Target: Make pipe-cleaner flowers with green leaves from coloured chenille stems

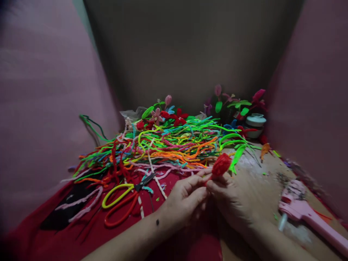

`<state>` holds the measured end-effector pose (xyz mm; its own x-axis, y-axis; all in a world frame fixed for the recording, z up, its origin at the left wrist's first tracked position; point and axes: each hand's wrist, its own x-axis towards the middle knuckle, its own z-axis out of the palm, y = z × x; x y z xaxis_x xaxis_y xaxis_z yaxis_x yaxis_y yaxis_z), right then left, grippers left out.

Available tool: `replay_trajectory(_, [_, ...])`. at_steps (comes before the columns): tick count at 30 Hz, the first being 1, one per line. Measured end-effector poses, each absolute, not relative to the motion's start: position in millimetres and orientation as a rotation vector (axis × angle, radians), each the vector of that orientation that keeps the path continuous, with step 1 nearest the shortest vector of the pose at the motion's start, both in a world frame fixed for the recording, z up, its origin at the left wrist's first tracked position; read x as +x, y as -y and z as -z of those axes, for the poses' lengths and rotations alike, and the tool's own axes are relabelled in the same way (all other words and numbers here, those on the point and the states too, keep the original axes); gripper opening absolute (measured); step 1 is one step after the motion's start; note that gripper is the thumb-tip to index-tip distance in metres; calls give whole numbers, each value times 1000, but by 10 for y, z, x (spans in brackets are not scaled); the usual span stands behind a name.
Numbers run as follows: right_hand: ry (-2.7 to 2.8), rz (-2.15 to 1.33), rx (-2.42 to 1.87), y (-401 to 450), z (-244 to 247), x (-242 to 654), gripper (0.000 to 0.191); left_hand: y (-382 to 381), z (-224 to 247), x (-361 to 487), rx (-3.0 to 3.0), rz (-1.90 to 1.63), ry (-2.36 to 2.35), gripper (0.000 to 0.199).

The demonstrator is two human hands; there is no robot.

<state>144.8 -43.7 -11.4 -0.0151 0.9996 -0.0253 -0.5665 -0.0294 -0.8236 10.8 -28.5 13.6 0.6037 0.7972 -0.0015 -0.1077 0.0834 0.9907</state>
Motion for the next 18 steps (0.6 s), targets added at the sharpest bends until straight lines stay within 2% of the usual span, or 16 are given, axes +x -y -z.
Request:
replay_trajectory(3, [746,-1471,-778,415,90,1422,13,290,-123,100,1724,-976,-715,26])
replay_trajectory(6, [750,-1458,-763,401,113,1408,9,286,-88,92,1836,-945,-862,20])
replay_trajectory(11, [843,-1506,-676,416,111,1415,9,267,-147,107,1596,-823,-869,24])
replay_trajectory(18, [897,-1487,-772,420,13,1468,15,215,-221,82,1162,-757,-734,23])
